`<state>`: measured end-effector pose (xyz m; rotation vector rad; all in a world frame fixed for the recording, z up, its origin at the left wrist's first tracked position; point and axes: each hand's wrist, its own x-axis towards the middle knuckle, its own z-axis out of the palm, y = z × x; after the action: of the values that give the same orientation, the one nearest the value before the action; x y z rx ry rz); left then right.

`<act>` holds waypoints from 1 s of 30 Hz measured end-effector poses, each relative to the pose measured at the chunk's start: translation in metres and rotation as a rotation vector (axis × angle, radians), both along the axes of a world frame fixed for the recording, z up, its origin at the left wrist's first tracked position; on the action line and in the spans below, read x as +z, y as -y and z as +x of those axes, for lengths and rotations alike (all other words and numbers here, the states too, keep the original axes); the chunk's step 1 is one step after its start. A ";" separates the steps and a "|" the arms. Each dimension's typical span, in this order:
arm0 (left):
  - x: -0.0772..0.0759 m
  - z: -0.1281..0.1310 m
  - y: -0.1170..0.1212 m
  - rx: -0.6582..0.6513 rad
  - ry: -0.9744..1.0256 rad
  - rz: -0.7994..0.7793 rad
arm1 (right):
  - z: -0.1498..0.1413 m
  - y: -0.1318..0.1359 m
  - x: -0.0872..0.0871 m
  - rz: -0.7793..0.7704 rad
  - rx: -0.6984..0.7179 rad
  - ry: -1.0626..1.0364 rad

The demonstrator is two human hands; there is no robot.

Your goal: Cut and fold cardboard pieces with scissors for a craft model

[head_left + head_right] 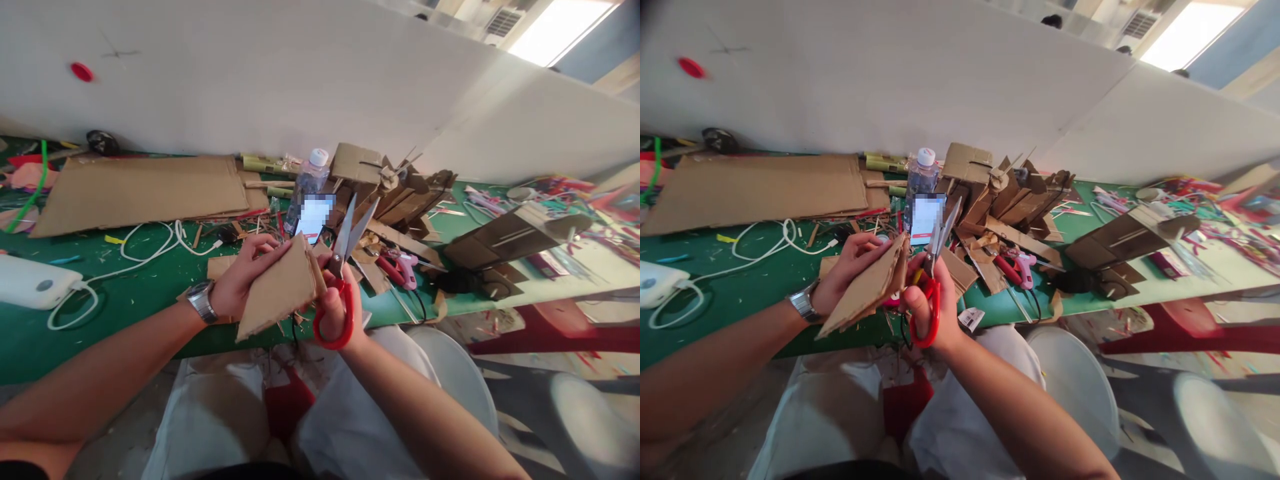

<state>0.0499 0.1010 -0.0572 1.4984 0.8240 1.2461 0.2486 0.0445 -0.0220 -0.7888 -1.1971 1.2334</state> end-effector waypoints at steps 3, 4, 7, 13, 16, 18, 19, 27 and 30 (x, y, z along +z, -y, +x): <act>0.005 0.007 0.002 0.095 -0.035 -0.091 | 0.003 -0.003 0.007 -0.044 -0.012 -0.003; 0.006 0.007 0.001 0.121 -0.017 -0.096 | 0.004 -0.003 0.010 -0.078 -0.008 0.007; 0.006 0.000 -0.003 0.165 0.003 0.023 | 0.006 -0.006 0.016 -0.189 0.008 0.053; -0.005 -0.015 -0.016 0.179 0.090 0.298 | 0.008 -0.010 0.005 -0.114 -0.126 0.164; -0.012 -0.013 -0.018 -0.008 0.287 -0.048 | 0.009 -0.016 0.008 0.042 -0.299 0.279; -0.016 -0.010 -0.016 -0.213 0.336 -0.259 | 0.008 -0.020 0.012 0.141 -0.409 0.333; -0.018 -0.008 -0.014 -0.294 0.340 -0.334 | 0.008 -0.022 0.014 0.180 -0.448 0.343; -0.006 -0.004 -0.009 -0.212 0.506 -0.524 | -0.002 -0.008 0.008 0.153 -0.266 0.226; 0.000 -0.010 -0.018 -0.087 0.604 -0.513 | -0.002 -0.001 0.008 0.073 -0.007 0.136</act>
<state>0.0399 0.1191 -0.0570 0.6828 0.5959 1.2096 0.2468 0.0453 -0.0144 -0.8329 -1.3407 1.1383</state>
